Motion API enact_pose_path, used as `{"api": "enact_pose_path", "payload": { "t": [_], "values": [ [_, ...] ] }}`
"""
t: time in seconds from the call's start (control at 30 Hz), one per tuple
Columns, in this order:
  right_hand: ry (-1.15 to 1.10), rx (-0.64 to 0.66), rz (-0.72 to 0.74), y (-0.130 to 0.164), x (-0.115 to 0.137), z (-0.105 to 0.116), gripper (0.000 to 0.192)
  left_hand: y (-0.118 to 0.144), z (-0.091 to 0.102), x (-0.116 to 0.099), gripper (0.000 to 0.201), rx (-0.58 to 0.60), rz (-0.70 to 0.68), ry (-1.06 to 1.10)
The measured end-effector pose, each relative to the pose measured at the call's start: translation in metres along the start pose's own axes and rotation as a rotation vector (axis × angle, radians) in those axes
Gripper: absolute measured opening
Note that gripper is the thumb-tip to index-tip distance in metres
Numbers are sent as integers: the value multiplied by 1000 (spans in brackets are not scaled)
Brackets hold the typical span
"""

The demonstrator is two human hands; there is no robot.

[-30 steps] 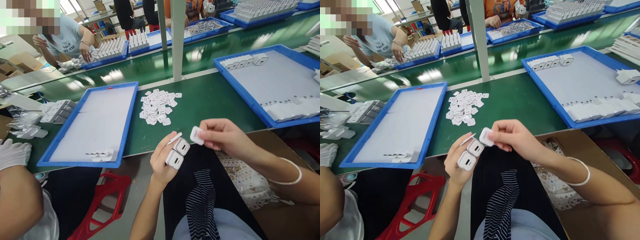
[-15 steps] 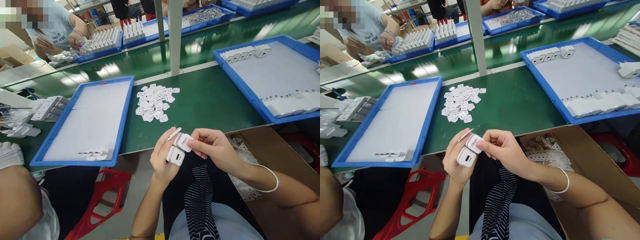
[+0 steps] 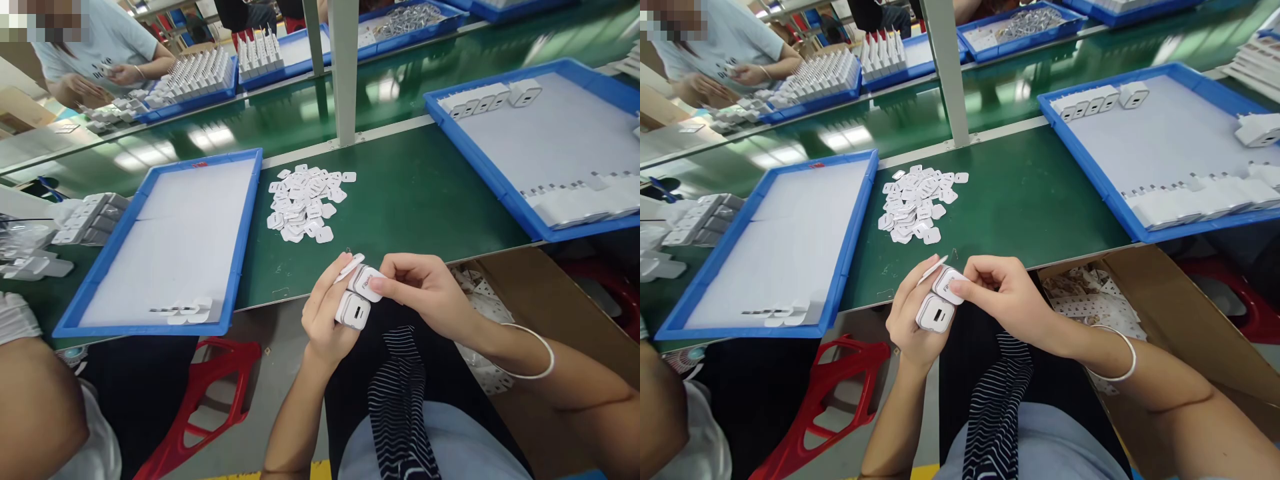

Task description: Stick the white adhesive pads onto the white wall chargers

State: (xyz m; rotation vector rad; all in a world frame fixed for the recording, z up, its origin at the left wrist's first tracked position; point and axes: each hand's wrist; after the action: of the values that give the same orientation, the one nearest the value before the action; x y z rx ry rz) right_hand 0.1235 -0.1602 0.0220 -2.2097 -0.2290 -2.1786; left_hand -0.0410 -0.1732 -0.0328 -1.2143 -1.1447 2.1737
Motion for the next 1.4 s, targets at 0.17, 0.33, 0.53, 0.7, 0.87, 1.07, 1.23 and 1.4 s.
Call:
{"api": "enact_pose_path", "payload": {
  "t": [0.17,0.33,0.53,0.7,0.87,1.07,1.23,1.4],
  "values": [
    [0,21,-29,-2,6,1,50,1,-1,1,47,-10,-48,-8],
    [-10,39,-50,-3,8,2,51,3,-2,3,43,-15,-81,-24],
    [96,84,-89,-7,5,7,46,3,-3,4,40,-13,-106,4],
    [156,111,-99,-12,6,11,45,3,-5,5,41,-9,-104,3],
    [197,137,-112,-16,4,15,45,4,-7,5,43,-1,-79,0],
    [277,177,-68,-24,6,18,48,6,-9,5,46,14,-23,40],
    [355,180,-26,-26,7,19,57,6,-10,1,50,10,49,52],
    [273,120,5,-25,-4,17,65,2,-11,-2,45,38,226,161]
  ]
}}
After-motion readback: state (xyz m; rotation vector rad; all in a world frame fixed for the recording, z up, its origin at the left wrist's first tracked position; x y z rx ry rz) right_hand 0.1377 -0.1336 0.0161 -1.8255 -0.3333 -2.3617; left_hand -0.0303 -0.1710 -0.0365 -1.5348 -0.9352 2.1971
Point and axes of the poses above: each hand's wrist, its own y-axis away from the middle knuckle, its own z-axis out of the back of the hand, x = y × z, and after that the axes turned 7 degrees about -x, right-handed
